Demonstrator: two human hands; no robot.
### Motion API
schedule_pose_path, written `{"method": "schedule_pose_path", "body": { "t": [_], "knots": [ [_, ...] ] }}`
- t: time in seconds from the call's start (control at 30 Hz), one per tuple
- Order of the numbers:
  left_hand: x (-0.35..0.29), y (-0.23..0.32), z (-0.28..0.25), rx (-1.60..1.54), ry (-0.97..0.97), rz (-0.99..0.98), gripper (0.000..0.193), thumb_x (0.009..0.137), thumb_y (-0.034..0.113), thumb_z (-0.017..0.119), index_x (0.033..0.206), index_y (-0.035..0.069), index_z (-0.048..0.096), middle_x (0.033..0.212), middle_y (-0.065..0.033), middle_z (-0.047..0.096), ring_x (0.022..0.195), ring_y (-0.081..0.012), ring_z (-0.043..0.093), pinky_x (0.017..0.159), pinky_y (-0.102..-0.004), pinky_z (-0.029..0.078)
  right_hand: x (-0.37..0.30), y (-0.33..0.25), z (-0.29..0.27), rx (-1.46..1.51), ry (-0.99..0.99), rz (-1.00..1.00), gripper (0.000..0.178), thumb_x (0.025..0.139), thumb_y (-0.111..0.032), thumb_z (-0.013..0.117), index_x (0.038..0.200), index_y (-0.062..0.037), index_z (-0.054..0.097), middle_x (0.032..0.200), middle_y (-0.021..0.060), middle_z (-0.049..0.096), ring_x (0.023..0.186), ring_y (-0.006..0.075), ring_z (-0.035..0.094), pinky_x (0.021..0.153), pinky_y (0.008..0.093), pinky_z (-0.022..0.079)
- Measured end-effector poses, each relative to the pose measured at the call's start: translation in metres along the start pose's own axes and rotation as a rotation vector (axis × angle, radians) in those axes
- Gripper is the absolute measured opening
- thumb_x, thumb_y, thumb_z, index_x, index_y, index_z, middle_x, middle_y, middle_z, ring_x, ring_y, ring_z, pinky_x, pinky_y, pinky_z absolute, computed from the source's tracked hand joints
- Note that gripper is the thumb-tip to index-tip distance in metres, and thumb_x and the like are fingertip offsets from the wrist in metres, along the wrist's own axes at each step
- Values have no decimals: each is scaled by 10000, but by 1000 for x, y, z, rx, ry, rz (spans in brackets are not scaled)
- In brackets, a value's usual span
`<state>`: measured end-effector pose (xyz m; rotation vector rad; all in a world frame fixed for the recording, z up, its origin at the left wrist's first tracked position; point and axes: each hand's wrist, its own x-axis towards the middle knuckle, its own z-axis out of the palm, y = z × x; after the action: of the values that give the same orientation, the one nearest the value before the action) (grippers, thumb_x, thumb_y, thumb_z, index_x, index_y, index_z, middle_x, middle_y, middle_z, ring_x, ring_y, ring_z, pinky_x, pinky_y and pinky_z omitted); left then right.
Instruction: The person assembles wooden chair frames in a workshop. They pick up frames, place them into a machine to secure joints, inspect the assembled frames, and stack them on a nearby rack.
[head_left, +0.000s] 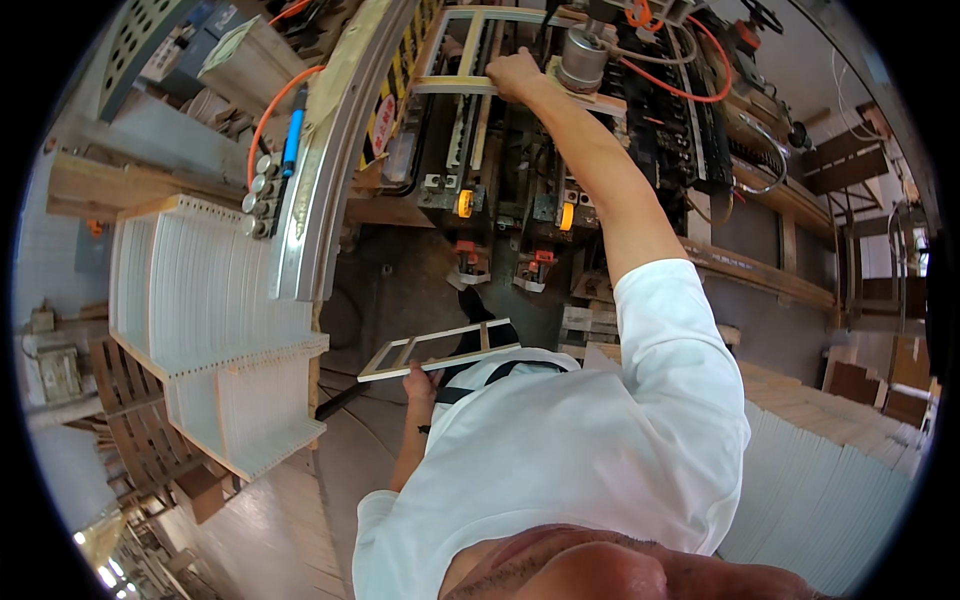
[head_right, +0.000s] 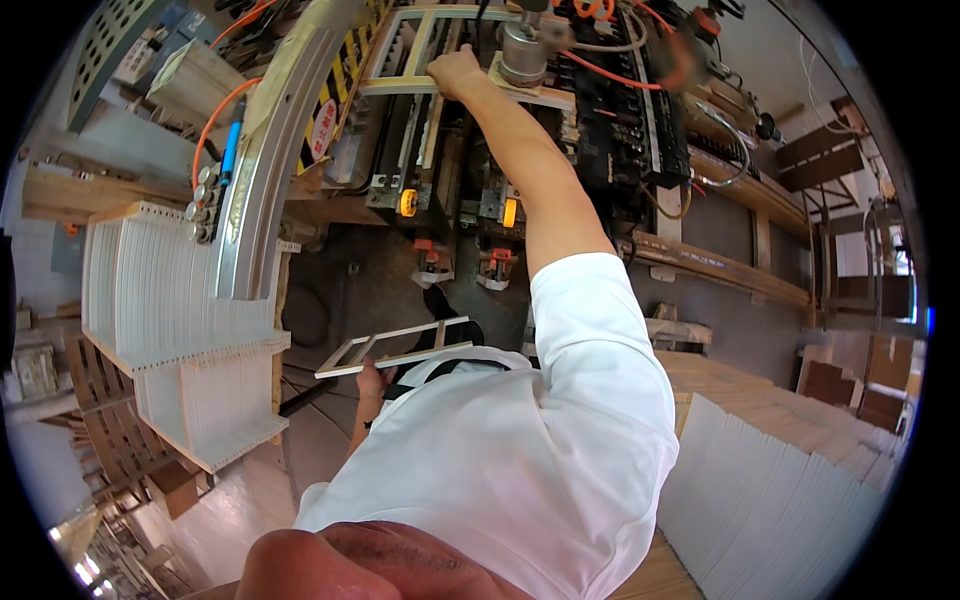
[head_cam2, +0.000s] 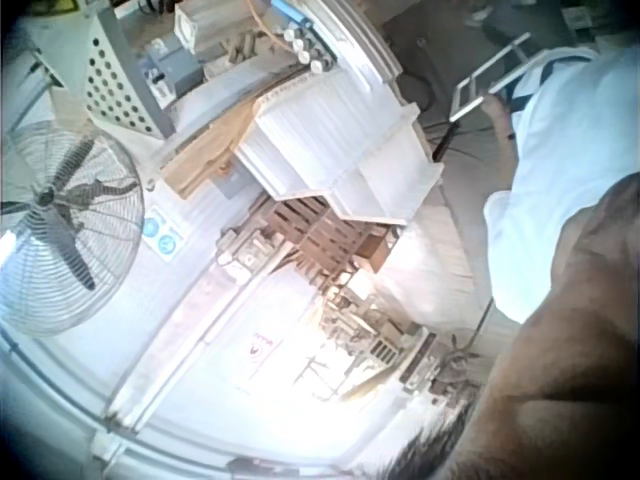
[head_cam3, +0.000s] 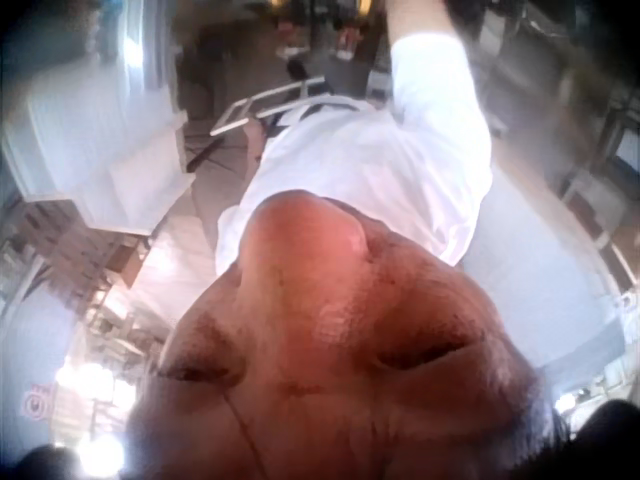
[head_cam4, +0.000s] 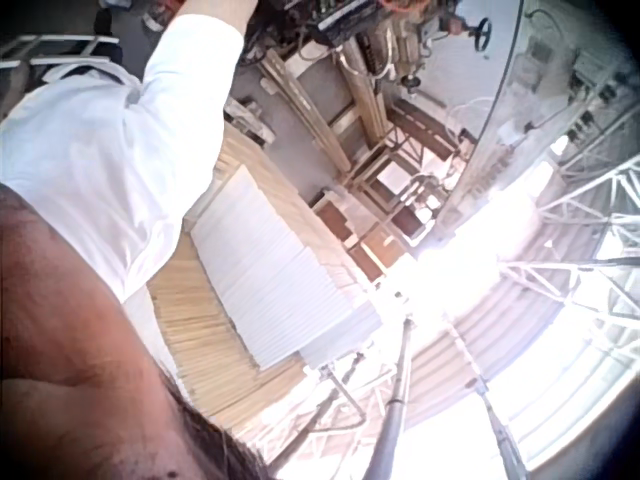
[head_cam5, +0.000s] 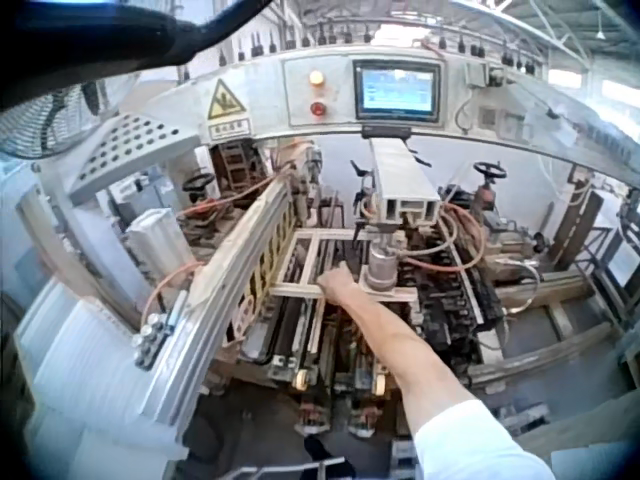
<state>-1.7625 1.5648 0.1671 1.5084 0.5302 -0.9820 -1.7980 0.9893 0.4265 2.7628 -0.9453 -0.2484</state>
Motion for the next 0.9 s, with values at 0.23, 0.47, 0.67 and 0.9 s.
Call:
{"method": "schedule_pose_path", "body": {
  "t": [0.23, 0.47, 0.67, 0.9],
  "knots": [
    [-4, -2, -8, -144, -38, 23, 413, 968, 279, 448, 1229, -32, 372, 1105, -197, 579, 927, -346, 632, 805, -481, 563, 6, 1, 8, -6, 35, -6, 185, 807, -73, 598, 967, -125, 676, 892, 64, 681, 888, 278, 649, 894, 518, 378],
    [-27, -8, -31, -250, -36, 55, 452, 976, 290, 442, 1256, -49, 335, 1160, -211, 548, 996, -368, 607, 816, -475, 560, 8, -1, 10, 10, -2, 27, 223, 862, -80, 550, 1063, -113, 638, 1025, 103, 660, 944, 291, 636, 953, 546, 355],
    [-71, -28, -77, -432, 16, 151, 457, 978, 268, 451, 1238, -85, 323, 1176, -239, 533, 1052, -380, 579, 851, -478, 544, 28, 0, 18, 51, 24, -39, 212, 766, -111, 554, 953, -91, 653, 1057, 120, 662, 1009, 316, 627, 794, 455, 502],
    [-180, -31, -119, -562, 224, 301, 380, 978, 257, 463, 1167, -68, 409, 1197, -221, 543, 1093, -332, 568, 877, -461, 529, 20, 10, 16, 61, -46, 106, 691, 651, -465, 778, 1156, -76, 509, 1155, 179, 612, 1072, 365, 574, 865, 486, 454]
  ]
}}
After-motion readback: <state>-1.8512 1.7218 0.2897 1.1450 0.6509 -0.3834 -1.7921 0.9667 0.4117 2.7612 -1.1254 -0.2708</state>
